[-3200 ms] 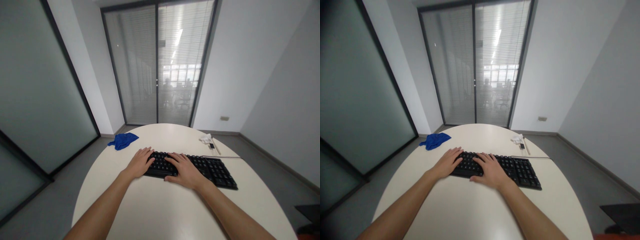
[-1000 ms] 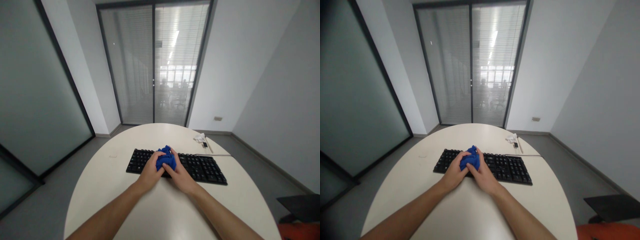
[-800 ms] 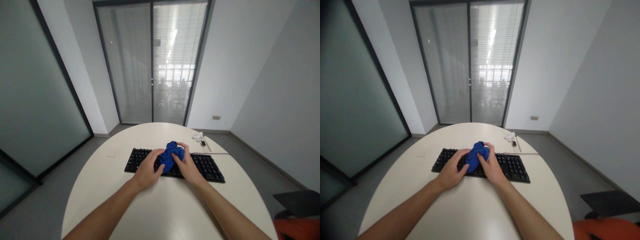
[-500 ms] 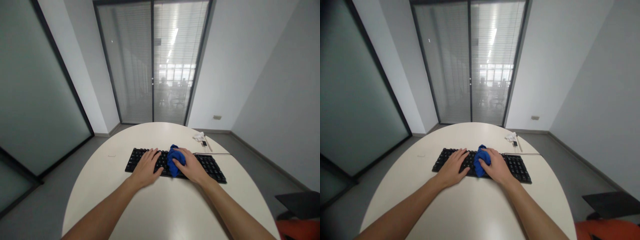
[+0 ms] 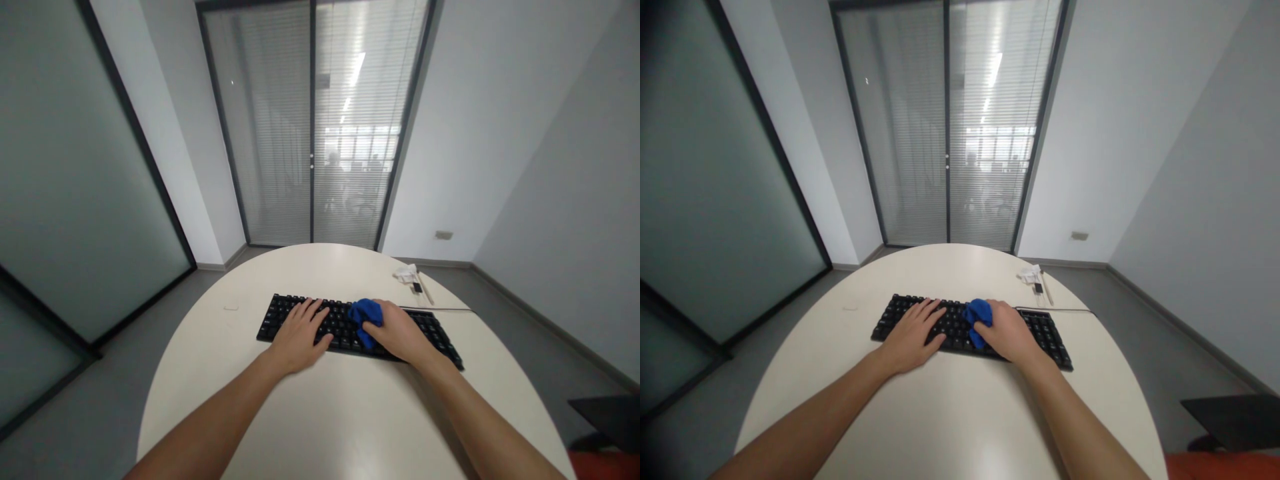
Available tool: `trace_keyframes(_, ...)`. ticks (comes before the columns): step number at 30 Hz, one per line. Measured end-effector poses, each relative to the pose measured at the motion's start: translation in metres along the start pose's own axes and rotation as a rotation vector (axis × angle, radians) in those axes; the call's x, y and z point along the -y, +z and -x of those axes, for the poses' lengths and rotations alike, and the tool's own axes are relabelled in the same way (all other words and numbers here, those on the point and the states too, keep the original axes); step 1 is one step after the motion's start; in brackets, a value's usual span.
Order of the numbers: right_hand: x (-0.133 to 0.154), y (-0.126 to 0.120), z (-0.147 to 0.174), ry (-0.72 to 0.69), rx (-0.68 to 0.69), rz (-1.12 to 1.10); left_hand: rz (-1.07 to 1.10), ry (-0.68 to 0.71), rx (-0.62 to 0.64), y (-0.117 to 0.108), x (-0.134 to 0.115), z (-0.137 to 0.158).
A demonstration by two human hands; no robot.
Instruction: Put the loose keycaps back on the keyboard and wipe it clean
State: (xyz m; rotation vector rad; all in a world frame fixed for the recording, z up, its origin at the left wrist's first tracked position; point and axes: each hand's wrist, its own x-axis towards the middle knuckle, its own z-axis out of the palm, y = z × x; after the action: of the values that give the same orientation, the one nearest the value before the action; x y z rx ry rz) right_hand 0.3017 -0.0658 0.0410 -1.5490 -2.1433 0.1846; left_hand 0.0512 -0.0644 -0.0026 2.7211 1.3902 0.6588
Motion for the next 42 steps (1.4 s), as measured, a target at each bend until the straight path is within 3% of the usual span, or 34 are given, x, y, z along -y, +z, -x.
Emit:
trace_keyframes(6,-0.021,-0.004,0.004,0.189,-0.143,0.015,-0.016,-0.003,0.004,0.0,0.0,0.0)
trace_keyframes(9,-0.02,0.005,0.004,0.097,-0.174,-0.01,-0.021,0.002,0.004,0.001,0.001,0.0)
trace_keyframes(11,-0.016,0.011,0.003,-0.042,-0.13,0.011,-0.016,0.006,-0.005,0.002,0.001,0.0)
trace_keyframes(14,-0.007,0.017,-0.001,-0.112,-0.081,0.112,-0.009,0.005,-0.014,0.005,0.002,0.0)
trace_keyframes(22,-0.003,0.011,-0.016,-0.019,0.013,0.337,-0.013,0.009,-0.011,0.003,0.002,0.0)
trace_keyframes(28,-0.011,0.001,-0.01,0.079,-0.062,0.313,-0.039,-0.005,0.014,0.003,0.001,0.001)
trace_keyframes(34,-0.009,0.007,-0.004,-0.079,-0.093,0.263,-0.051,-0.003,0.014,0.002,0.001,0.001)
trace_keyframes(42,-0.015,0.017,-0.013,-0.053,-0.128,0.242,-0.075,-0.005,0.028,0.003,0.001,0.0)
